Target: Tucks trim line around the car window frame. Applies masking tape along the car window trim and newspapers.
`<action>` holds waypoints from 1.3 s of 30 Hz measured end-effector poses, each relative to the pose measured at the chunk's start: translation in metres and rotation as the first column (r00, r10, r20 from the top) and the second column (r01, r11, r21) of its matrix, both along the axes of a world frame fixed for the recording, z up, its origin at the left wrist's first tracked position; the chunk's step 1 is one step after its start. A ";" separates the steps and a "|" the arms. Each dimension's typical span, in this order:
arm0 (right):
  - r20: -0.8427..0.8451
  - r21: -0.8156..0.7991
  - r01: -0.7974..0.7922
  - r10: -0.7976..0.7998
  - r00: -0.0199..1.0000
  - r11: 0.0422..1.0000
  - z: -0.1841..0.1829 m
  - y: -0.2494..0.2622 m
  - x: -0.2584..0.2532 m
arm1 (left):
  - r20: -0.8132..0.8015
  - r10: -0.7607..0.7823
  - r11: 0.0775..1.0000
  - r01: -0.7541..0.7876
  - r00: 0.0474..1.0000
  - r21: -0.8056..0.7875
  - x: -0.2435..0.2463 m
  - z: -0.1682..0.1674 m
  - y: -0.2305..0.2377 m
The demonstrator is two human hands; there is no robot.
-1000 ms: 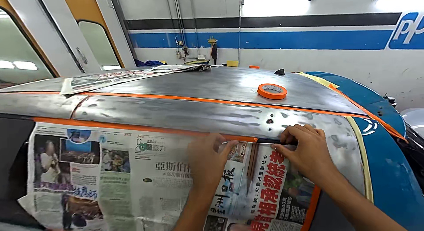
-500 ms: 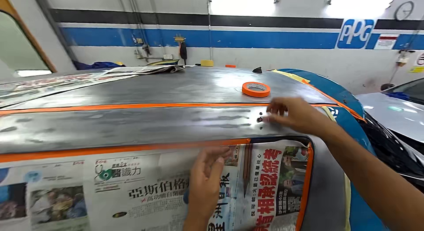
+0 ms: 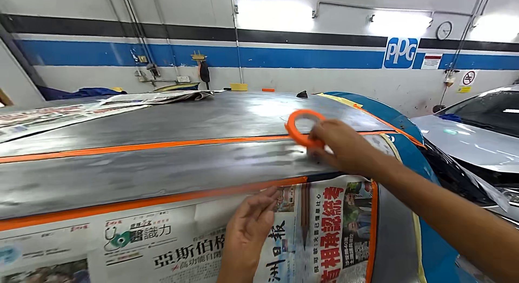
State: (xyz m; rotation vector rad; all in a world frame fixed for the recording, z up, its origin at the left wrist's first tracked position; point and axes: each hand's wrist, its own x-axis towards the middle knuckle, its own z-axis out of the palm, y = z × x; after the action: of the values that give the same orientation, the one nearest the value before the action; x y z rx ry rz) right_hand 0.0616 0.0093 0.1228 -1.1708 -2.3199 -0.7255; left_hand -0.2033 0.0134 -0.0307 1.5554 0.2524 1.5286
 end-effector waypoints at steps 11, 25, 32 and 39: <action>0.139 0.009 -0.251 0.248 0.959 0.968 -0.098 -0.086 -0.035 | -0.167 0.048 0.981 -0.015 0.985 0.192 -0.004 -0.008 0.010; 0.514 0.164 0.127 -0.195 0.835 0.978 -0.075 -0.083 0.007 | -0.025 0.677 0.733 -0.671 0.736 0.113 0.022 0.006 0.002; 0.489 0.170 0.240 -0.293 0.822 0.956 -0.084 -0.061 -0.007 | -0.068 0.801 0.598 -0.794 0.595 0.110 0.028 0.014 0.005; 0.472 0.101 0.309 -0.319 0.822 0.946 -0.077 -0.062 -0.018 | -0.221 0.870 0.469 -0.878 0.440 0.098 0.021 0.028 0.004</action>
State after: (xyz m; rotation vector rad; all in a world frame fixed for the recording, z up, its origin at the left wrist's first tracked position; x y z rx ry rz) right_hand 0.0431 -0.0531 0.0460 -1.5270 -2.5213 -1.2888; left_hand -0.1827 0.0176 -0.0031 1.6611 1.4381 2.0603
